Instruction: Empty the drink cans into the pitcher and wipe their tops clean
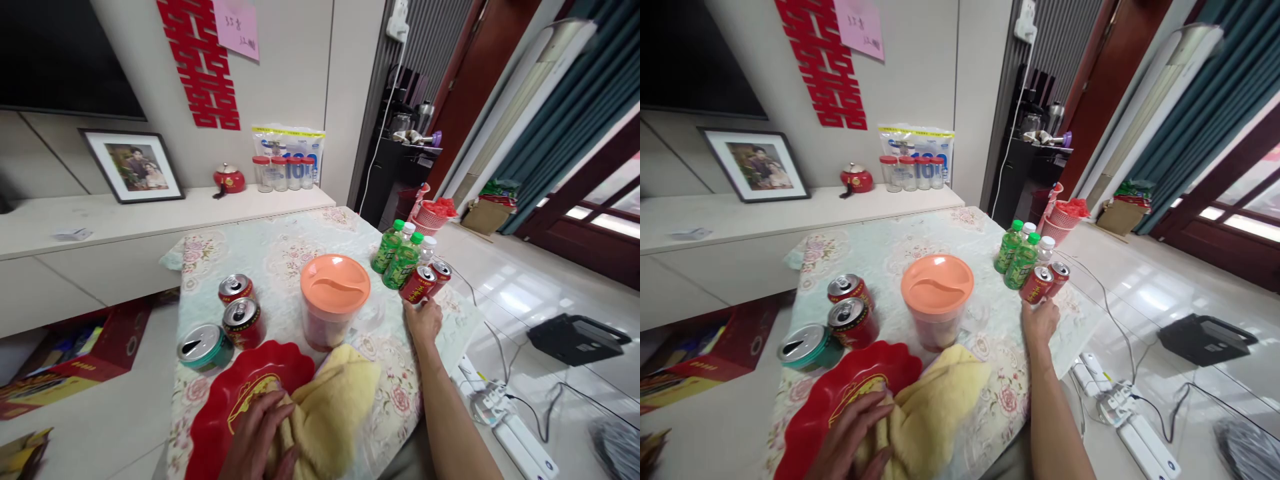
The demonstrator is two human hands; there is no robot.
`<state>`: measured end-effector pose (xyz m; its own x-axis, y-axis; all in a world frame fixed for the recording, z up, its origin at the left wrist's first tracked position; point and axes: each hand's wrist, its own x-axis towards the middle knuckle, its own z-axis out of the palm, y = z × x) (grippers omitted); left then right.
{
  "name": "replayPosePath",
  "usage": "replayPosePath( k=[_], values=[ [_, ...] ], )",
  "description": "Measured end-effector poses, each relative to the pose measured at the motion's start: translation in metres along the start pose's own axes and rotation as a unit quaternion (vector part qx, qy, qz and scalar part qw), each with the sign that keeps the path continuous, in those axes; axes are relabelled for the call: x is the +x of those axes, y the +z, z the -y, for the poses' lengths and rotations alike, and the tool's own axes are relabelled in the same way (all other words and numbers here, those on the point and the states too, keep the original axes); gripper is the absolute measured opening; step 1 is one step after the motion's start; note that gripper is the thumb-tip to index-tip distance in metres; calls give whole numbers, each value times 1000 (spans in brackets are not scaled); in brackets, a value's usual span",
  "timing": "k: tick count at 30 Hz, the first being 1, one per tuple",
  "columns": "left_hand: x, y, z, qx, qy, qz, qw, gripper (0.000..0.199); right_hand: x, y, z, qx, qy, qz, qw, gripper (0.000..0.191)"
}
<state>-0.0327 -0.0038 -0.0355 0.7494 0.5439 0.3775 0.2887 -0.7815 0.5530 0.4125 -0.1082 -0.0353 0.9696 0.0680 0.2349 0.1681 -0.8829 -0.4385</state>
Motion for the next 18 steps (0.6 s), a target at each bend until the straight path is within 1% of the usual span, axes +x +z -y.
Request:
replayPosePath(
  k=[1, 2, 3, 5, 7, 9, 12, 14, 18],
  values=[
    [0, -2, -4, -1, 4, -5, 1000, 35, -2, -3, 0, 2, -2, 4, 1000, 41],
    [1, -6, -9, -3, 8, -8, 1000, 35, -5, -6, -1, 5, -5, 5, 1000, 46],
    [3, -10, -15, -3, -3, -10, 1000, 35, -8, -8, -2, 8, -8, 7, 1000, 51],
    [8, -20, -27, -9, -6, -27, 1000, 32, -13, -14, -4, 15, -8, 14, 1000, 57],
    [14, -32, -37, -18, -26, -63, 997, 28, -16, -17, -6, 22, -2, 22, 1000, 65],
    [19, -45, -41, -18, -59, -103, 993, 26, -19, -21, -8, 32, -3, 35, 999, 70],
    [22, -61, -36, 8, -94, -171, 981, 30, -23, -23, -11, 51, -3, 41, 998, 76],
    [23, -68, -26, 25, -112, -209, 971, 34, -24, -23, -14, 72, 4, 39, 997, 80],
    [34, -76, -1, 33, -144, -255, 956, 47, -26, -21, -17, 78, 3, 44, 996, 83]
  ],
)
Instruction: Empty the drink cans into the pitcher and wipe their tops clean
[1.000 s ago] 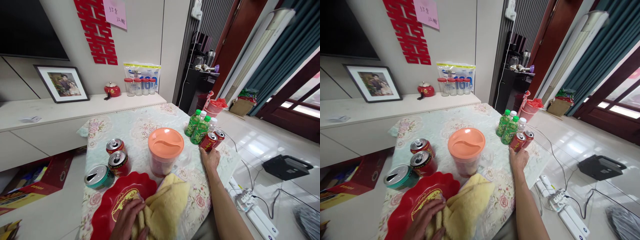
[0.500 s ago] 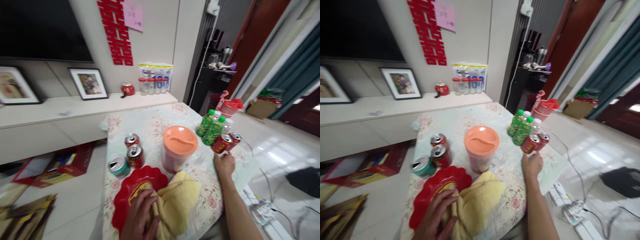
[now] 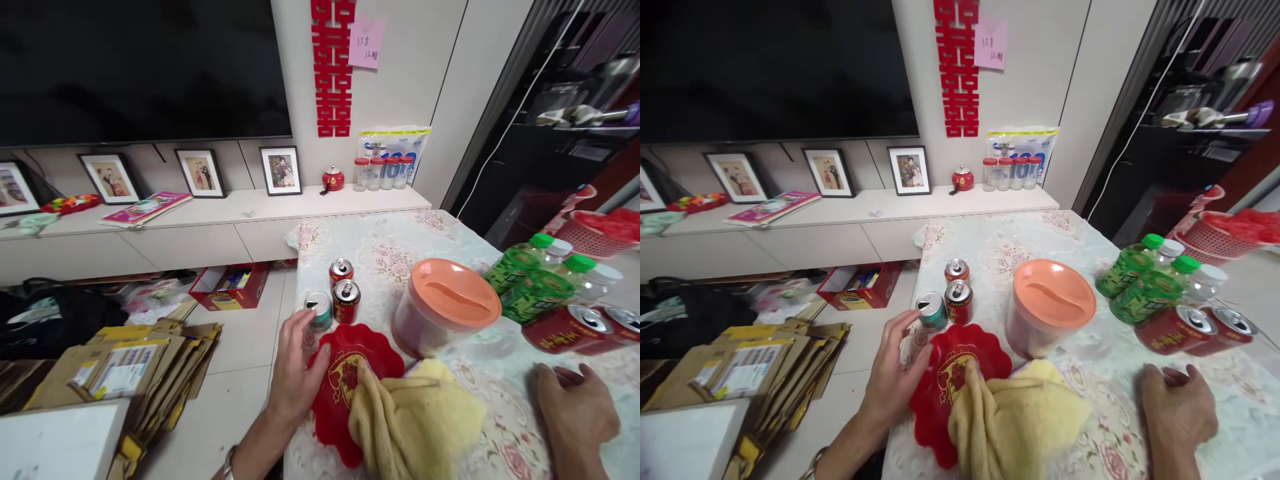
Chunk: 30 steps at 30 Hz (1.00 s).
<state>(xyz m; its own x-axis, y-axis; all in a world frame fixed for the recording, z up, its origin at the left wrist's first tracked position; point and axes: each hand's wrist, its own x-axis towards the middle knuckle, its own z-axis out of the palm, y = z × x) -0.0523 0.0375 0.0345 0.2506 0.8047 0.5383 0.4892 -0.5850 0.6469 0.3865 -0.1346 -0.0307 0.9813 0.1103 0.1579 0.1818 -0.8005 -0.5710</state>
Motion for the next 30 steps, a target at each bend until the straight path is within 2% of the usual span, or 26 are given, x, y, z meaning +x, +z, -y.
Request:
replayPosePath(
  k=[3, 8, 11, 12, 16, 17, 19, 21, 26, 30],
  values=[
    [23, 3, 8, 4, -13, 9, 1000, 54, 0, 0, 0, -9, -9, 13, 1000, 82],
    [80, 5, 14, -9, 0, 42, 999, 42, 2, -2, 1, -25, -21, 30, 999, 78],
    [123, 6, 22, 19, 44, 124, 991, 47, 3, -1, -1, -39, -30, 37, 998, 77],
    [137, 8, 24, 35, 65, 161, 984, 52, 4, -1, -1, -44, -36, 38, 998, 76],
    [180, 16, 31, 35, 125, 253, 959, 79, 5, -1, -2, -67, -33, 62, 995, 69],
    [187, 19, 32, 36, 142, 286, 947, 85, 6, -1, -1, -73, -27, 66, 995, 67],
    [198, 27, 34, 74, 174, 380, 905, 97, 5, -2, 0, -83, -21, 71, 994, 66],
    [204, 35, 36, 133, 181, 439, 870, 105, 5, -2, 1, -86, -19, 72, 994, 66],
    [212, 54, 45, 156, 189, 472, 847, 87, 4, -2, 0, -101, -35, 76, 991, 62],
    [215, 57, 46, 152, 184, 473, 848, 76, 5, 0, -2, -115, -48, 66, 990, 60]
  ],
)
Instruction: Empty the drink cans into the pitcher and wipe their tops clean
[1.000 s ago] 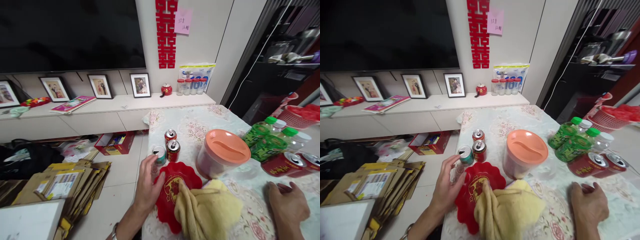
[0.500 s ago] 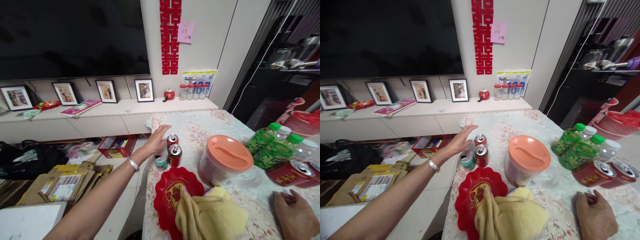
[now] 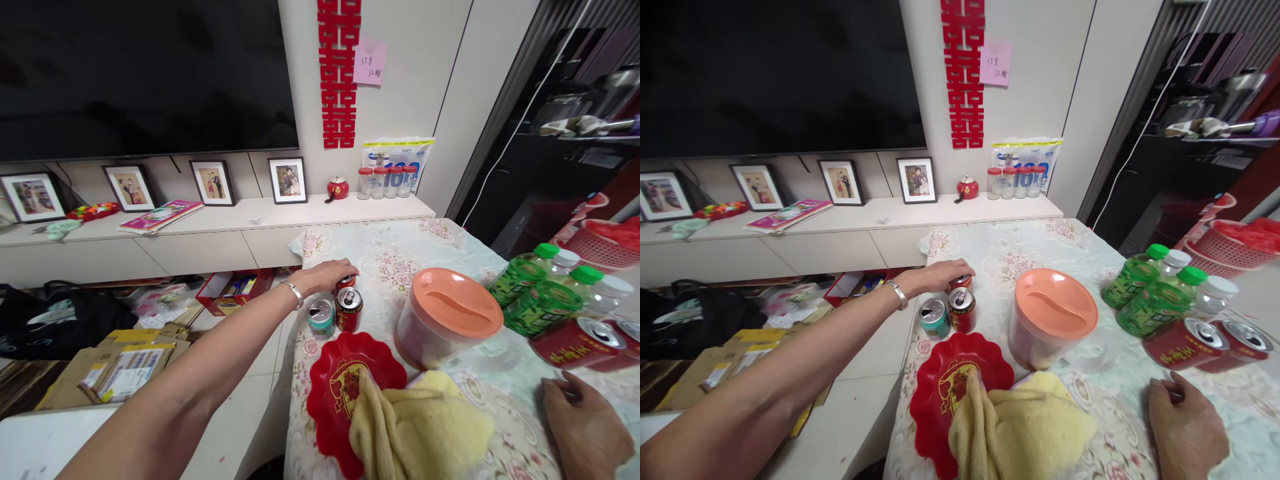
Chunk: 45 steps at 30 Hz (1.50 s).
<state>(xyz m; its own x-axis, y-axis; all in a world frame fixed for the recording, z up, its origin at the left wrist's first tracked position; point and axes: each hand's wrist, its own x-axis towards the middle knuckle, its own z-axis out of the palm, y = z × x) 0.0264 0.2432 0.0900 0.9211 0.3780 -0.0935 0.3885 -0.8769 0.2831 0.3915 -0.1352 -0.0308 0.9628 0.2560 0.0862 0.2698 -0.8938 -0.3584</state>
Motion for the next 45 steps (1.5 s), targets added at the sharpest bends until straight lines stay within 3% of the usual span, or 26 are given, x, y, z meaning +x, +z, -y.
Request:
replayPosePath(
  k=[4, 9, 12, 16, 19, 22, 25, 27, 29, 31, 33, 35, 37, 40, 42, 44, 45],
  values=[
    [-8, -19, -1, -10, -46, -53, 998, 71, -1, -1, 2, -3, 6, 1, 1000, 62],
    [-32, -60, -10, -30, -116, -164, 979, 67, -3, -1, 3, 35, 12, -4, 999, 64],
    [-56, -82, -29, -94, -142, -226, 959, 71, -4, -2, 3, 55, 17, -9, 998, 63],
    [-94, -91, -68, -253, -125, -238, 929, 67, -7, -8, 6, 134, 30, -24, 990, 58],
    [-121, -77, -95, -300, -101, -214, 924, 71, -13, -11, 8, 193, 37, -46, 979, 58],
    [-142, -48, -115, -261, -75, -188, 944, 75, -29, -8, 10, 256, 33, -75, 963, 63],
    [-157, -13, -131, -235, -56, -185, 953, 72, -64, -4, 12, 320, 24, -103, 942, 65],
    [-163, 7, -138, -232, -74, -183, 953, 74, -97, -8, 14, 407, -11, -110, 907, 61],
    [-166, 23, -143, -223, -93, -176, 954, 75, -134, -19, 19, 421, -105, -58, 899, 49],
    [-167, 34, -146, -214, -110, -185, 953, 78, -170, -33, 28, 378, -294, 41, 877, 38],
    [-166, 42, -149, -213, -120, -188, 951, 82, -198, -43, 39, 298, -468, 98, 826, 50],
    [-163, 50, -151, -223, -119, -194, 948, 81, -217, -44, 50, 215, -552, 90, 801, 66],
    [-161, 57, -152, -238, -115, -199, 944, 76, -224, -39, 55, 192, -562, 70, 802, 55],
    [-158, 67, -152, -255, -108, -192, 942, 69, -220, -37, 50, 247, -526, 75, 810, 33],
    [-157, 72, -151, -266, -101, -186, 940, 68, -212, -48, 41, 259, -500, 67, 824, 27],
    [-155, 75, -150, -281, -93, -179, 938, 68, -204, -68, 33, 226, -482, 21, 846, 21],
    [-154, 76, -150, -290, -89, -175, 937, 68, -200, -79, 30, 201, -446, -22, 872, 20]
  ],
)
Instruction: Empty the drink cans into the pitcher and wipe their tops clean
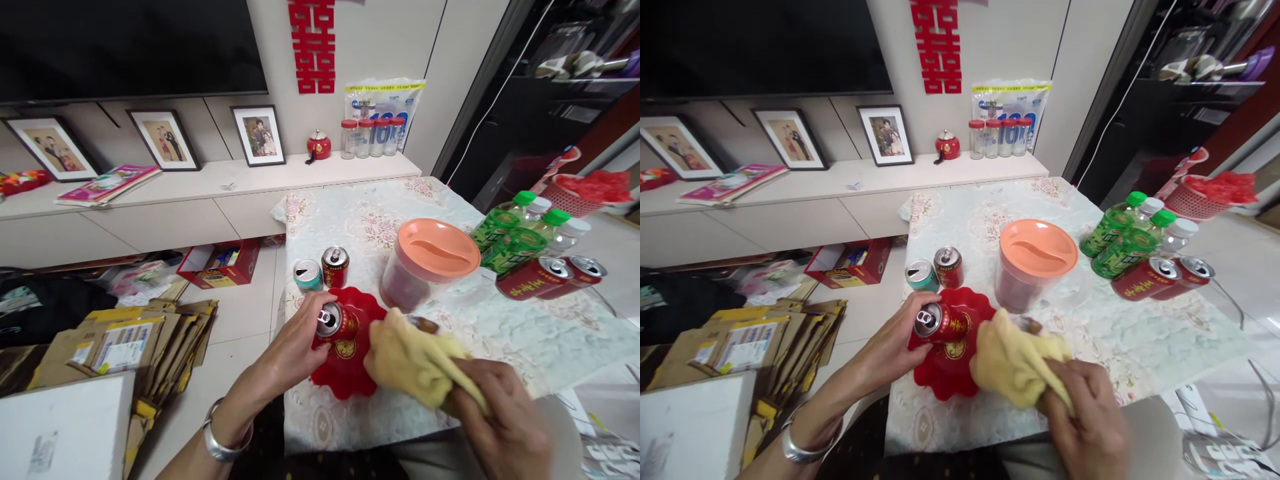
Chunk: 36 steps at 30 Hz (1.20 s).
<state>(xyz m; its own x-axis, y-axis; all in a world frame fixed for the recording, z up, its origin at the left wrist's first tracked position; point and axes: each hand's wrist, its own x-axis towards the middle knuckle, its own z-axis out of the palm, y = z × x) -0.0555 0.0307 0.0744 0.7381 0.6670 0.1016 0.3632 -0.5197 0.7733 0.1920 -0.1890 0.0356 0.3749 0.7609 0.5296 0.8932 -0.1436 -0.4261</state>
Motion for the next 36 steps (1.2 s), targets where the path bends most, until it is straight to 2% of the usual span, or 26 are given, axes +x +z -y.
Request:
replayPosePath(
  k=[3, 5, 8, 11, 13, 15, 18, 20, 21, 22, 24, 26, 28, 31, 34, 36],
  values=[
    [3, 3, 0, -24, 8, 8, 1000, 68, 6, -21, -3, -138, 106, -91, 980, 27],
    [4, 6, -1, -37, 12, 4, 999, 69, 7, -18, -10, -189, 132, -110, 967, 31],
    [4, 15, 0, -59, -5, -4, 998, 66, 3, 10, -28, -204, 105, -60, 971, 33],
    [4, 27, 2, -82, -38, -28, 996, 67, -7, 41, -52, -146, 38, 37, 988, 33],
    [5, 32, 2, -91, -53, -45, 993, 65, -12, 49, -66, -173, 19, 67, 982, 30],
    [7, 31, 0, -95, -61, -49, 992, 63, -13, 43, -74, -164, 7, 89, 982, 30],
    [9, 24, -3, -113, -83, -48, 989, 67, -6, 19, -64, -101, -12, 79, 992, 34],
    [10, 18, -4, -143, -106, -49, 983, 69, 1, 6, -43, -76, -2, 14, 997, 36],
    [10, 16, -4, -157, -116, -48, 980, 69, 5, 3, -30, -55, 2, 3, 998, 37],
    [11, 14, -4, -166, -121, -44, 978, 67, 7, 3, -17, -29, -17, -4, 999, 36],
    [11, 12, -4, -161, -122, -36, 979, 62, 10, 12, 3, 18, -61, 23, 998, 35],
    [12, 11, -5, -141, -114, -32, 983, 60, 8, 28, 13, -13, -91, 49, 995, 33],
    [12, 11, -7, -134, -102, -32, 985, 62, 3, 44, 9, -78, -95, 70, 990, 26],
    [11, 15, -10, -152, -89, -28, 984, 64, -2, 59, -11, -141, -74, 66, 985, 23],
    [10, 22, -8, -181, -94, -22, 979, 66, -2, 64, -27, -180, -51, 47, 981, 24],
    [9, 28, -5, -199, -92, -18, 975, 69, 0, 63, -31, -171, -32, 59, 983, 26]
  ],
)
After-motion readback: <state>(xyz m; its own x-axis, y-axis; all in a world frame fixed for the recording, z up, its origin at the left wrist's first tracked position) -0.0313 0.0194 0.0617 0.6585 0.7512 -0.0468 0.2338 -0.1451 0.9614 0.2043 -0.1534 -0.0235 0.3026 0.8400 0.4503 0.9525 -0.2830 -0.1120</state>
